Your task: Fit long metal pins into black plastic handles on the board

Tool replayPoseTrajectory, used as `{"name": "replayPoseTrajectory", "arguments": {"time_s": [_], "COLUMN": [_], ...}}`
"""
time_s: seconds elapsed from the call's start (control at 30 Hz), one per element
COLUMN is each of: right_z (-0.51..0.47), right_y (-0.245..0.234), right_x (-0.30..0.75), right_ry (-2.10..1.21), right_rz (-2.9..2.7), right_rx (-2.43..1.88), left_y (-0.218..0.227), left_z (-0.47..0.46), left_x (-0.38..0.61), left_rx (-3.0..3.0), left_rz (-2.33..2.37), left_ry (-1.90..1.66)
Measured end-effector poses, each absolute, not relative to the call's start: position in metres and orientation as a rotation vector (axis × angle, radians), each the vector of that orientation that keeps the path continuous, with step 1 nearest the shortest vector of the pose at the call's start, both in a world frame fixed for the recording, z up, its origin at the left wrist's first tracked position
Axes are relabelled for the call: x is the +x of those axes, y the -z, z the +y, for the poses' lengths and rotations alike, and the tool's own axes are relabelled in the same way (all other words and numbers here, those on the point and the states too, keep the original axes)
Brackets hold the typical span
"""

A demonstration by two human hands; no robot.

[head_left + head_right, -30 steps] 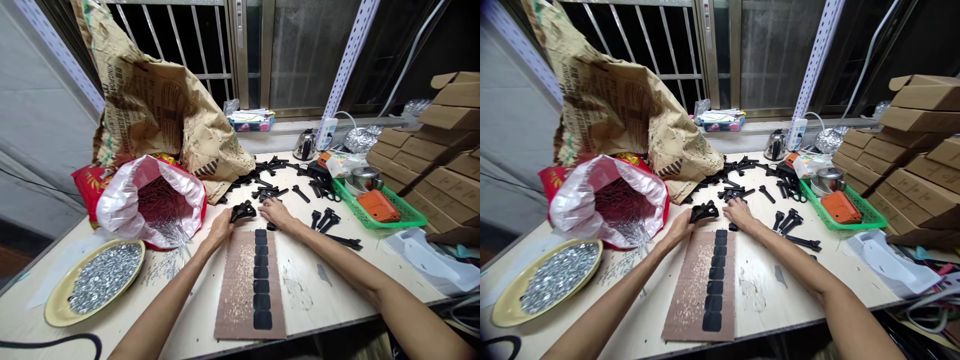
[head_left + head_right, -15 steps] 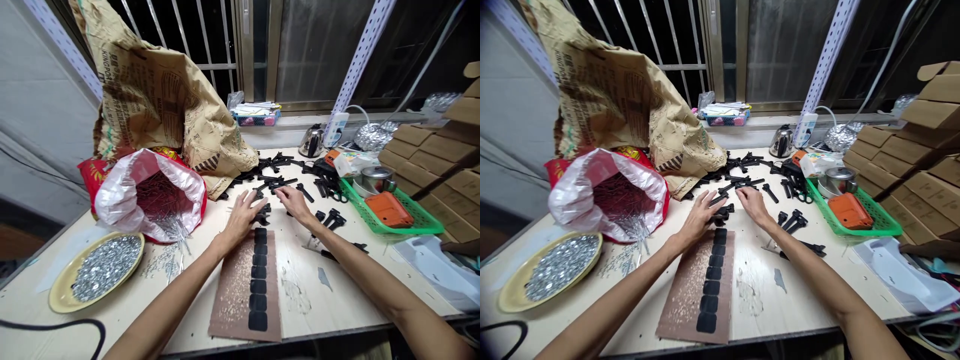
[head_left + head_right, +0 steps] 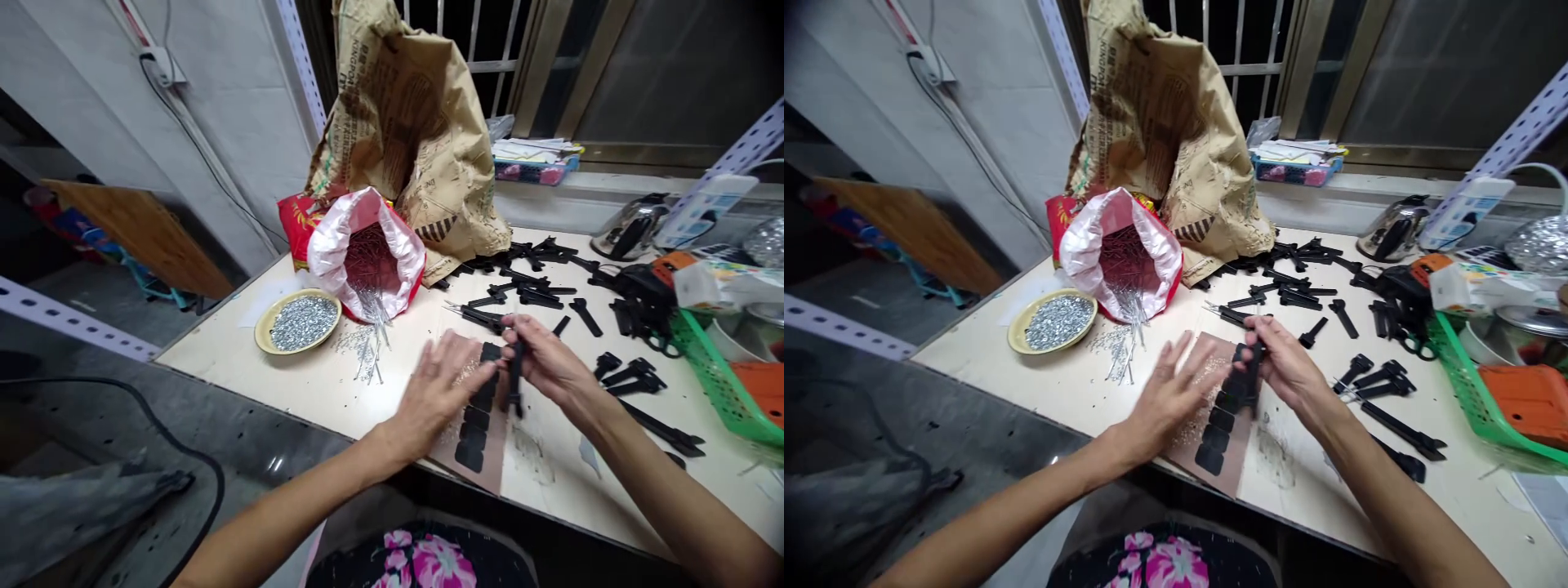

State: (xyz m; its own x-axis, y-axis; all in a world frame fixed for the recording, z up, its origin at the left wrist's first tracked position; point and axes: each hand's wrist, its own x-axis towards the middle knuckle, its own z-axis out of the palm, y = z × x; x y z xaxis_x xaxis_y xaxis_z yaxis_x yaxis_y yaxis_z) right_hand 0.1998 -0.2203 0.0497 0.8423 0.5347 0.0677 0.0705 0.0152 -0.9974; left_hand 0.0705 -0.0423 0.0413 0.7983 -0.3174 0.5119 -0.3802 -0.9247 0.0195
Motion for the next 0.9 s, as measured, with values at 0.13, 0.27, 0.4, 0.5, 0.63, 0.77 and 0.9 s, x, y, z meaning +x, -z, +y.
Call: {"name": "replayPoseTrajectory", "arguments": {"time_s": [0.13,0.27,0.4,0.5,0.63,0.77,0.9], "right_z": [-0.234,-0.229,-0.221,-0.221,-0.223,-0.211,-0.185], "right_y": [-0.05,-0.031,-0.021,-0.023,-0.029,-0.037,-0.044], "right_x": [0.191,0.17,0.154,0.148,0.143,0.136,0.128], "right_ry": [-0.427,-0.394,-0.382,-0.367,-0.225,-0.074,0.005], "right_rz": [-0.297,-0.353,-0.434,-0.497,-0.658,-0.866,-1.009], "right_rx": [-1.533,-1.724,-1.788,-1.834,-1.956,-2.005,-1.977], "left_y": [-0.018,-0.003,0.005,0.009,0.01,0.003,-0.012], "left_z": [0.032,0.063,0.055,0.052,0.06,0.058,0.038], "left_x": [0.037,0.019,0.02,0.024,0.028,0.032,0.04], "left_rx": [2.876,2.886,2.959,3.035,3.031,2.557,1.633], "left_rz": [0.228,0.425,0.296,0.222,0.101,0.236,0.445], "left_ry": [-0.67,-0.473,-0.395,-0.372,-0.369,-0.433,-0.258]}}
